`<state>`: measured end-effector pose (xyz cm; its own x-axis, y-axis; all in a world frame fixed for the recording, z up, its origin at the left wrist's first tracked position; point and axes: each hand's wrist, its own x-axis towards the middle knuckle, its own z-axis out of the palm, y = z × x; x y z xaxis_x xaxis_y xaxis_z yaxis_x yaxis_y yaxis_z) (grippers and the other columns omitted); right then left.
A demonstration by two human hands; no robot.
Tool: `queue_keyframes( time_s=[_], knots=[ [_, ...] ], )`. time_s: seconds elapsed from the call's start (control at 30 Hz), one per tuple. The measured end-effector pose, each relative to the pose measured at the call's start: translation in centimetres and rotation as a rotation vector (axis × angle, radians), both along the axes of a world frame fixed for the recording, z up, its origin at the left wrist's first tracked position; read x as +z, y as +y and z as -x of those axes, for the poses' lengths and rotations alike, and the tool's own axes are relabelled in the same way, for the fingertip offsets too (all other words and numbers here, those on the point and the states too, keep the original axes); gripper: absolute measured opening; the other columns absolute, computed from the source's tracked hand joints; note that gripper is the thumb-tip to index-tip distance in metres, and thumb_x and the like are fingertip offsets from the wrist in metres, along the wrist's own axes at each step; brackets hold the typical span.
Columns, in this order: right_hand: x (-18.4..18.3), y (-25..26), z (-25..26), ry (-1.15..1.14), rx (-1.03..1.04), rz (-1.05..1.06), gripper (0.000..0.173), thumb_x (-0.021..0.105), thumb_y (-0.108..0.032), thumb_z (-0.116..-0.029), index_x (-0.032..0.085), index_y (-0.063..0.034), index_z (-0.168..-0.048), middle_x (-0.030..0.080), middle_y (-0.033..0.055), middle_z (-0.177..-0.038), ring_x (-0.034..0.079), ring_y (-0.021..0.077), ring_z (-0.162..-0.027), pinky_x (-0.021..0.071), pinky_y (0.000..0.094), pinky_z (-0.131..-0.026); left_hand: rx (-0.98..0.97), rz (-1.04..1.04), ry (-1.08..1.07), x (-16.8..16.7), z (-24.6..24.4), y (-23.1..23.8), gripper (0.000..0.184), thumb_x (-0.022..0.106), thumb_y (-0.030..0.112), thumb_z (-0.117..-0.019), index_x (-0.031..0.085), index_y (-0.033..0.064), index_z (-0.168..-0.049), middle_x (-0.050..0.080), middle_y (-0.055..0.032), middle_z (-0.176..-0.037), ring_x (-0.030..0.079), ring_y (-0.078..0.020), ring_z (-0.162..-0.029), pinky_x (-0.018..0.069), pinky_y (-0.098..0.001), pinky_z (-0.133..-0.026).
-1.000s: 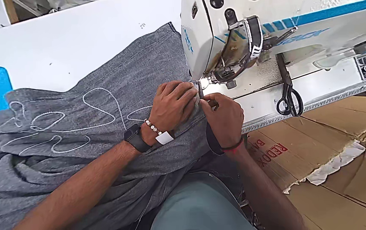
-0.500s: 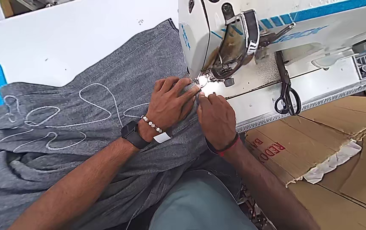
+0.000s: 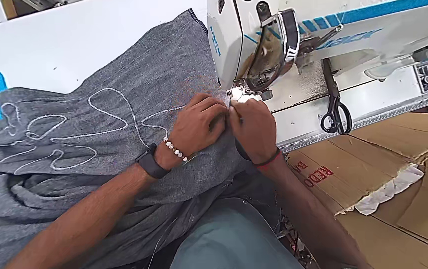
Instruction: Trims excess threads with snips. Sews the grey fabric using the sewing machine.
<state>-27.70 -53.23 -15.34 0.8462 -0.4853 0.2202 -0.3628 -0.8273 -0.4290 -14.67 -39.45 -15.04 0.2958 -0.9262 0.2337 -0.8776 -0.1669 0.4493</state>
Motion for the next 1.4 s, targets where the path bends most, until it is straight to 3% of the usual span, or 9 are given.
queue_keyframes(
  time_s=[0.07, 0.23, 0.47, 0.63, 0.83, 1.0, 1.13, 1.27, 1.4],
  knots=[
    [0.2, -1.0, 1.1, -0.071, -0.078, -0.108, 0.026, 0.055, -0.025, -0.1043, 0.078, -0.0115, -0.102, 0.072, 0.0074, -0.089, 0.069, 0.0237, -0.084, 0.0555, 0.0423, -0.07, 0.013, -0.023, 0.053, 0.1, 0.4, 0.3, 0.027, 0.056, 0.017, -0.0974, 0.076, 0.013, -0.115, 0.069, -0.0046, -0.128, 0.058, -0.0247, -0.128, 0.0439, -0.0427, -0.11],
    [0.2, -1.3, 2.1, -0.047, -0.155, -0.223, 0.021, 0.061, -0.026, -0.1037, 0.078, -0.0141, -0.107, 0.072, 0.0034, -0.091, 0.067, 0.0182, -0.082, 0.0544, 0.0384, -0.07, -0.102, -0.013, -0.205, -1.5, 0.0, 0.8, 0.034, 0.053, 0.027, -0.1014, 0.074, 0.0251, -0.128, 0.063, -0.0074, -0.14, 0.053, -0.0312, -0.132, 0.0384, -0.0513, -0.11],
    [1.5, -0.3, 0.9, 0.077, -0.17, -0.256, 0.022, 0.069, -0.039, -0.0984, 0.079, -0.0207, -0.103, 0.073, 0.0008, -0.087, 0.067, 0.0202, -0.077, 0.0515, 0.046, -0.066, -0.034, 0.012, -0.237, -1.4, 0.4, 0.3, 0.03, 0.055, 0.032, -0.101, 0.075, 0.0158, -0.118, 0.066, -0.0065, -0.135, 0.056, -0.0303, -0.131, 0.0407, -0.0514, -0.108],
    [1.3, 0.0, 0.5, 0.063, -0.144, -0.192, 0.011, 0.071, -0.027, -0.0949, 0.078, -0.0182, -0.098, 0.07, 0.0019, -0.083, 0.066, 0.0207, -0.075, 0.0507, 0.0436, -0.063, 0.03, -0.082, -0.237, -1.3, 0.4, 0.2, 0.042, 0.05, 0.04, -0.1024, 0.068, 0.0229, -0.136, 0.059, -0.0053, -0.145, 0.052, -0.0307, -0.132, 0.0381, -0.0521, -0.108],
    [-0.6, 0.2, 0.6, -0.015, 0.094, 0.2, 0.022, 0.057, -0.019, -0.1017, 0.075, -0.0055, -0.099, 0.067, 0.0125, -0.094, 0.063, 0.032, -0.093, 0.0503, 0.0447, -0.076, 0.046, -0.068, -0.26, -1.2, 0.4, 0.5, 0.046, 0.049, 0.042, -0.1028, 0.065, 0.0176, -0.139, 0.056, -0.0063, -0.149, 0.049, -0.0321, -0.137, 0.0359, -0.0531, -0.112],
    [0.1, -0.3, 3.0, 0.015, 0.198, 0.124, 0.028, 0.057, -0.027, -0.1002, 0.077, -0.0151, -0.115, 0.069, 0.0074, -0.11, 0.061, 0.028, -0.105, 0.0491, 0.0438, -0.082, -0.093, -0.074, -0.223, -1.0, -0.4, 0.2, 0.042, 0.045, 0.032, -0.1048, 0.065, 0.0218, -0.141, 0.056, 0.0019, -0.151, 0.046, -0.0284, -0.142, 0.0338, -0.0515, -0.113],
    [0.1, 1.6, 8.3, -0.005, 0.226, -0.026, 0.032, 0.062, -0.044, -0.0999, 0.077, -0.0166, -0.11, 0.073, 0.0048, -0.101, 0.068, 0.0223, -0.092, 0.0556, 0.0402, -0.076, -0.159, -0.064, -0.2, -1.4, -1.7, 0.4, 0.041, 0.046, 0.034, -0.1045, 0.067, 0.0281, -0.139, 0.057, 0.0062, -0.151, 0.046, -0.0257, -0.142, 0.0354, -0.0494, -0.114],
    [-0.5, 1.9, 13.1, -0.056, 0.122, 0.148, 0.017, 0.06, -0.019, -0.0979, 0.073, -0.0079, -0.096, 0.068, 0.0075, -0.077, 0.068, 0.0216, -0.068, 0.0543, 0.0352, -0.056, -0.13, -0.067, -0.229, -1.5, -1.3, 0.4, 0.041, 0.047, 0.034, -0.1034, 0.066, 0.0312, -0.14, 0.056, 0.0069, -0.152, 0.045, -0.0272, -0.142, 0.0333, -0.052, -0.114],
    [1.4, 0.8, 13.7, 0.128, -0.024, 0.199, 0.016, 0.058, -0.017, -0.0966, 0.072, -0.009, -0.093, 0.066, 0.0069, -0.072, 0.063, 0.0219, -0.056, 0.0462, 0.0368, -0.044, -0.061, -0.083, -0.256, -1.2, 0.0, 0.2, 0.042, 0.046, 0.032, -0.1024, 0.066, 0.0282, -0.139, 0.056, 0.0047, -0.151, 0.046, -0.0293, -0.142, 0.0327, -0.0536, -0.113]
  ],
)
